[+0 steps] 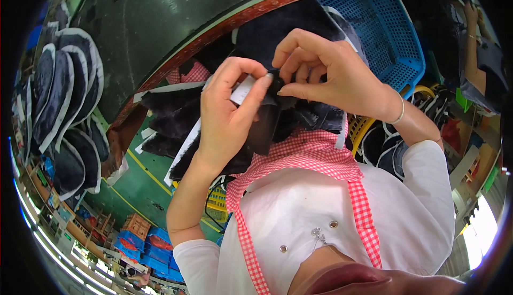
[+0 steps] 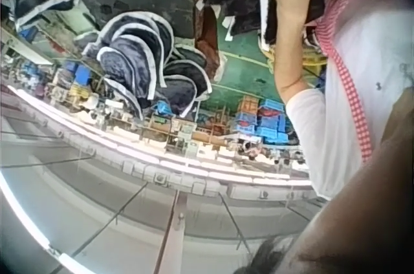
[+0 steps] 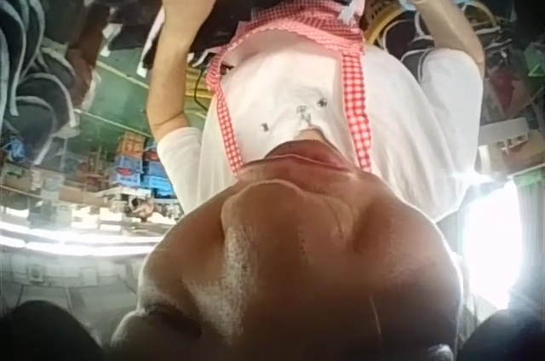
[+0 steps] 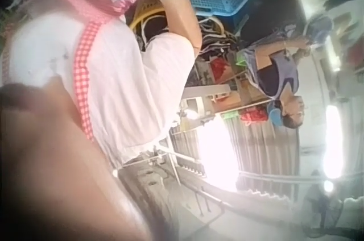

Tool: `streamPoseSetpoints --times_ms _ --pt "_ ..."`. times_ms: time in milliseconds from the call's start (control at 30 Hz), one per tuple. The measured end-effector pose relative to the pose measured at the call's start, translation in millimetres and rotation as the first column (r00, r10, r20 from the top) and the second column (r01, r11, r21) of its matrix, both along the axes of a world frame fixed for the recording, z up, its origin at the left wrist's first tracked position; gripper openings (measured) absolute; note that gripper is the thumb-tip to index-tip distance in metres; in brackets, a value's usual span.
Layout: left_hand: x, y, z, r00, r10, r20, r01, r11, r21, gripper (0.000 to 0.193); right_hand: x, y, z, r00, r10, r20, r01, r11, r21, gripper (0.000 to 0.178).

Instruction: Trimming and preparing shoe upper components using scissors and assembling small parts.

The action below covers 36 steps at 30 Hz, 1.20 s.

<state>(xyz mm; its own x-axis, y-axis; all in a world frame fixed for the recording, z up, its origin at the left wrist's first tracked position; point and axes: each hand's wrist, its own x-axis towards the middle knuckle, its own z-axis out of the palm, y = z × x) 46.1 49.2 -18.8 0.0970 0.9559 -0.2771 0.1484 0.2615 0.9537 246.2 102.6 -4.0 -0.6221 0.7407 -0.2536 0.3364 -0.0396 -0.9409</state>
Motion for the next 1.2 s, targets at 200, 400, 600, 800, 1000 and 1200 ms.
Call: streamPoseSetpoints --times_ms 200,400,600,800,1000,1200 --pt "-4.2 2.1 -6.0 0.996 0.046 0.072 -0.043 0.998 -0.05 0.005 91.9 33.9 -15.7 0.975 0.033 0.218 -0.07 0.984 0.166 0.018" --pt "-2.2 8.1 -10.8 0.998 -0.015 0.056 0.021 0.992 -0.123 0.007 110.9 16.0 -69.5 0.98 -0.15 0.131 0.075 0.889 0.451 0.011" --pt "-4.3 10.5 -13.4 0.998 -0.027 0.049 0.033 0.992 -0.12 0.008 101.1 25.9 -90.9 0.987 -0.146 0.061 0.086 0.816 0.571 0.014" --pt "-4.9 12.9 -13.8 0.997 0.011 0.072 -0.002 0.993 -0.121 0.008 106.9 26.7 -107.4 0.977 -0.102 0.189 -0.063 0.704 0.707 0.019" --pt "-5.8 11.0 -15.7 0.997 0.05 0.065 -0.042 0.993 -0.111 0.01 105.1 32.0 -104.2 0.983 -0.036 0.179 -0.116 0.634 0.765 0.018" --pt "-13.4 11.9 -14.9 0.988 0.142 0.062 -0.137 0.987 -0.085 0.01 100.8 33.5 -92.7 0.973 0.013 0.231 -0.172 0.706 0.687 0.02"
